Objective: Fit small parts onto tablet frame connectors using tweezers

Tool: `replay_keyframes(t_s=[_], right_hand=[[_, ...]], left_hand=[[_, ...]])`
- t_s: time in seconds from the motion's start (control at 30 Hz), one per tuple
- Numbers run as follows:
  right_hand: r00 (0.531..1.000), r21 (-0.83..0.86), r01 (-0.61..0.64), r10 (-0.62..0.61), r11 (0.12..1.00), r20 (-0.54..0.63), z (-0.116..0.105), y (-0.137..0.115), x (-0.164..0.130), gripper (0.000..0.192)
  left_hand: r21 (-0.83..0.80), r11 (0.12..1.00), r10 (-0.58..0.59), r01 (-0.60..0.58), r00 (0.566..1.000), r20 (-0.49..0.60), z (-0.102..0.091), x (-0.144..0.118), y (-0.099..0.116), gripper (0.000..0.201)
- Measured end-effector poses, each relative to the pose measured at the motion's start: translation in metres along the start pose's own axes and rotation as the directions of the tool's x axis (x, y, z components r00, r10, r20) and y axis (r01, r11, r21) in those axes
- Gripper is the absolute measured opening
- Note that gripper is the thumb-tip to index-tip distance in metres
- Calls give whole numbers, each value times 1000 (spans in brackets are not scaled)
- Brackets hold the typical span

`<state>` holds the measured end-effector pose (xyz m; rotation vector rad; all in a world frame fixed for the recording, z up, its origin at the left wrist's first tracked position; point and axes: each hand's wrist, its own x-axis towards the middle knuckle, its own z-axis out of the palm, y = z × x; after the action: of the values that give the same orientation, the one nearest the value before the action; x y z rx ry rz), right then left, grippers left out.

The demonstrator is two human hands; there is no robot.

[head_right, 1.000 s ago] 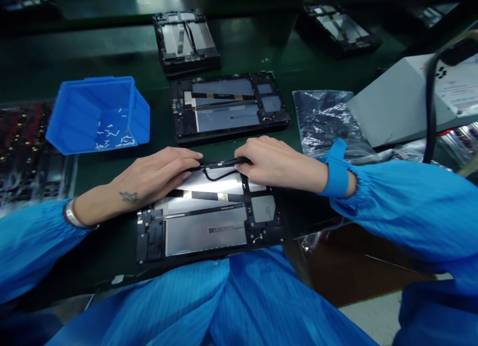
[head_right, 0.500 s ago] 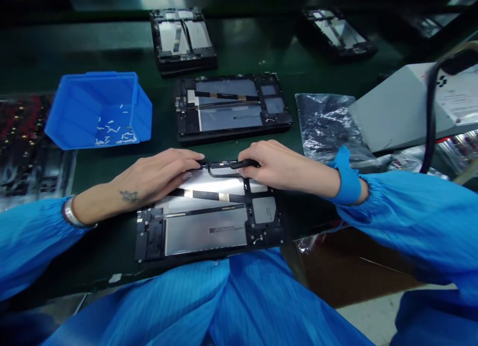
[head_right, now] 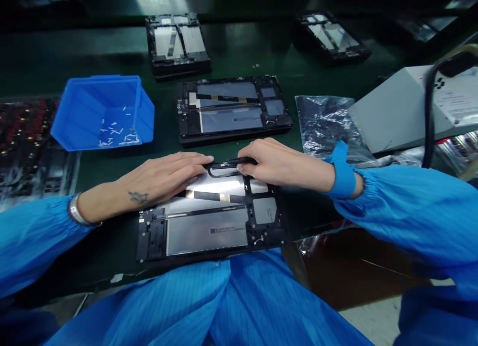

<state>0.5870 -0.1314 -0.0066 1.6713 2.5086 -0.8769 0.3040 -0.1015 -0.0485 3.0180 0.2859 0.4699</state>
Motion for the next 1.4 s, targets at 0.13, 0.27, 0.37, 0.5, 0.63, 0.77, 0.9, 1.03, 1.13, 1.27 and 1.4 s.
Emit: replay_keyframes(t_s=[0.13, 0.27, 0.37, 0.5, 0.63, 0.77, 0.9, 1.03, 1.13, 1.27, 1.4], right_hand=[[998, 42, -27, 24, 999, 56, -2, -3, -1, 25], [993, 157, -46, 28, 987, 115, -5, -3, -4, 27], [988, 327, -70, 20, 942, 152, -7, 0, -6, 31], [987, 388, -91, 30, 917, 159, -7, 1, -6, 38], [989, 302, -98, 58, 948, 139, -5, 2, -5, 35], [993, 216, -57, 34, 975, 110, -3, 3, -5, 30], [995, 148, -23, 8, 989, 101, -3, 1, -4, 29], [994, 131, -17, 3, 991, 107, -3, 0, -3, 29], [993, 142, -11, -5, 990, 114, -4, 2, -2, 31], [992, 182, -29, 6, 983, 130, -4, 4, -3, 33], [991, 193, -36, 10, 981, 135, -5, 3, -4, 34]], left_hand=[[22, 1000, -8, 8, 1000, 7, 0, 0, 0, 22], [7, 1000, -14, 14, 1000, 6, -1, -2, -1, 22], [-28, 999, -31, 31, 1000, 0, -1, -3, -1, 23], [-55, 997, -52, 53, 998, 22, 0, -4, -1, 24], [-30, 999, -34, 34, 999, 19, 0, -4, -1, 24], [17, 1000, -4, 4, 999, 50, -2, -2, 0, 24], [58, 998, 17, -21, 997, 73, -3, 0, 0, 25], [105, 993, 49, -58, 996, 80, -4, 1, 0, 24], [154, 984, 80, -91, 994, 79, -6, 2, 0, 23], [239, 957, 152, -163, 986, 65, -9, 5, 2, 25], [345, 915, 195, -208, 978, 74, -9, 9, 5, 24]])
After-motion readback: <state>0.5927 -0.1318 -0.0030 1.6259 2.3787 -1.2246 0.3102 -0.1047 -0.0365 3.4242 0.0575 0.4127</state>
